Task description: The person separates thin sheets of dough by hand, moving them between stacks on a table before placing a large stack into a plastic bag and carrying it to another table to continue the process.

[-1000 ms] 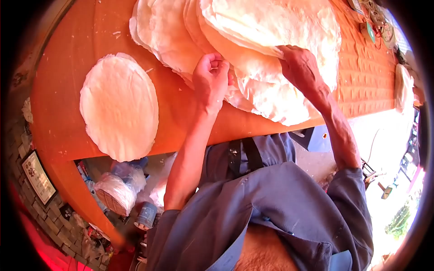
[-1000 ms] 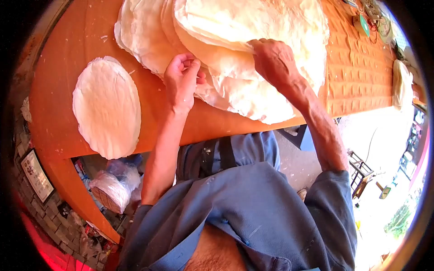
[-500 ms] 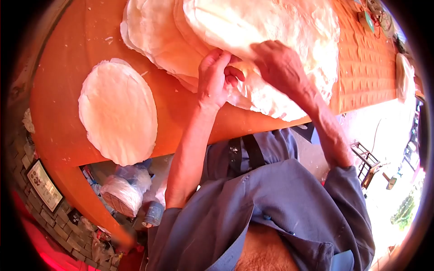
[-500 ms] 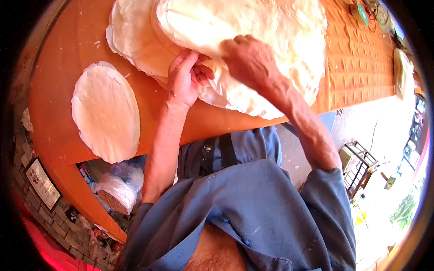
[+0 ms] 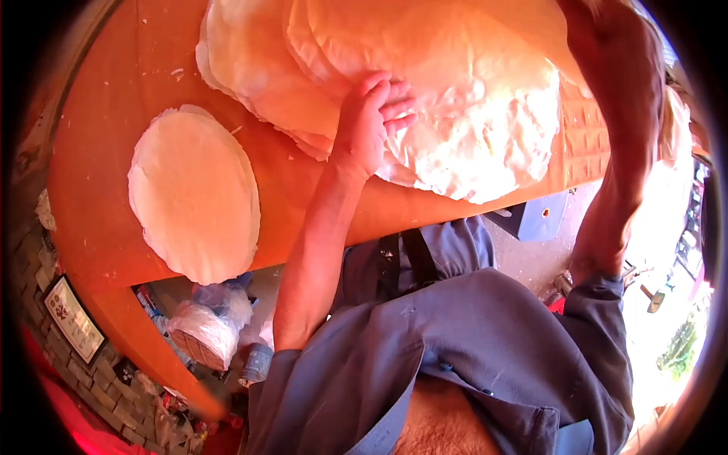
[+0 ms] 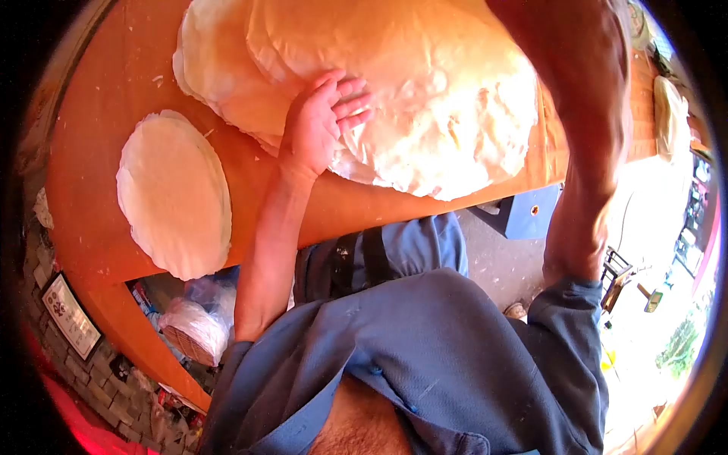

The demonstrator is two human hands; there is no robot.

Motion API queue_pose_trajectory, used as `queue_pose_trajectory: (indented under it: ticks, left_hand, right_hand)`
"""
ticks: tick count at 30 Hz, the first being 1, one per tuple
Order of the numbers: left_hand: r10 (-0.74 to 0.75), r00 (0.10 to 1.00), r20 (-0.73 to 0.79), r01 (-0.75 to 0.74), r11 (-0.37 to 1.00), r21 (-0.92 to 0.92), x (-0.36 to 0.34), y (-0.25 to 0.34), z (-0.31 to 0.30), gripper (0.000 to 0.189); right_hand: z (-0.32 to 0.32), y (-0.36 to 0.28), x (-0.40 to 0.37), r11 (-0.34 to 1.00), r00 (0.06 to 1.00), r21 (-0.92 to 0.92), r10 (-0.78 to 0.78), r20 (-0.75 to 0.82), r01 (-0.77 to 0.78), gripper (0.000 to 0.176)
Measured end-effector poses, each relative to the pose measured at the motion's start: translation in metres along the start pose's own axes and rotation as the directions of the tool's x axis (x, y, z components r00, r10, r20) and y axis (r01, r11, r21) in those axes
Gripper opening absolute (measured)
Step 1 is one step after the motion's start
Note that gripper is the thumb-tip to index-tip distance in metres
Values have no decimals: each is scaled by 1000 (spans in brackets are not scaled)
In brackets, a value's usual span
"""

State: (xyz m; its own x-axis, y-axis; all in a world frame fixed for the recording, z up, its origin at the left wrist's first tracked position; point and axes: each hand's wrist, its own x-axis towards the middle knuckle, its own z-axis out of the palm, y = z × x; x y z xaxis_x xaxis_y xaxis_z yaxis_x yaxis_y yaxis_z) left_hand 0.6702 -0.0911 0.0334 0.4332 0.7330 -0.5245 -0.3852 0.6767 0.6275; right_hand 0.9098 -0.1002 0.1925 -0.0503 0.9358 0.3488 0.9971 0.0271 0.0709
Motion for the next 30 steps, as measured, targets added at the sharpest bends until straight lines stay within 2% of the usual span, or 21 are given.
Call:
queue_pose_trajectory:
  ticks: [1,3,4,5,7,8,9,10,11,12,14,15,16,20,22,26,30]
  left_hand:
    - [40,999,1,-40,996,73,0,3,6,37]
    - [109,994,5,-108,970,216,-3,10,22,34]
    - [149,985,91,-165,965,206,-7,17,33,32]
    - [148,970,195,-166,983,81,0,15,34,33]
    - [135,970,201,-142,990,23,15,10,38,31]
    - [61,994,93,-62,998,9,27,3,31,30]
    - [-15,1000,-13,15,1000,-14,38,-8,19,29]
    - [-62,998,7,62,985,-162,44,-15,8,30]
    - [-33,999,10,34,992,-124,45,-12,11,30]
    - [-12,1000,11,13,996,-88,42,-10,15,31]
    - [6,1000,-7,-6,999,-33,38,-8,19,31]
    - [5,1000,-10,-6,1000,-30,40,-6,20,31]
    - [2,1000,-16,-2,1000,-26,40,-6,20,31]
    - [-12,999,-49,10,999,-30,40,-10,18,31]
    - [-21,999,-40,20,999,-32,40,-10,17,32]
    - [-20,1000,-24,20,1000,-21,41,-8,18,32]
    - [-1,1000,-23,2,1000,12,38,-5,22,33]
  right_hand:
    - [-17,-8,0,1000,1000,-4,-16,-19,16,17]
    - [-15,-29,1,994,999,101,-39,32,35,13]
    - [3,-49,-7,977,994,210,-51,96,30,10]
    - [19,-62,-16,948,985,318,-70,159,16,8]
    - [42,-64,-23,937,978,351,-68,196,-5,10]
    - [53,-52,-19,962,959,269,-25,281,-54,10]
    - [61,-32,-12,922,980,369,45,193,-115,21]
    - [63,3,-4,900,968,383,135,213,-210,26]
    - [29,26,14,925,954,288,183,237,-249,22]
    - [9,44,31,951,969,196,220,115,-239,23]
    - [-30,62,64,978,935,87,208,-286,-190,27]
    - [-45,66,70,981,905,59,193,-380,-185,30]
    - [-59,74,73,984,901,16,171,-398,-179,29]
    - [-44,86,43,983,982,16,181,-59,-181,24]
    - [-34,92,34,982,982,34,187,25,-188,22]
    - [-34,99,32,982,982,33,183,51,-185,18]
    - [-50,88,33,989,991,-53,134,-27,-135,14]
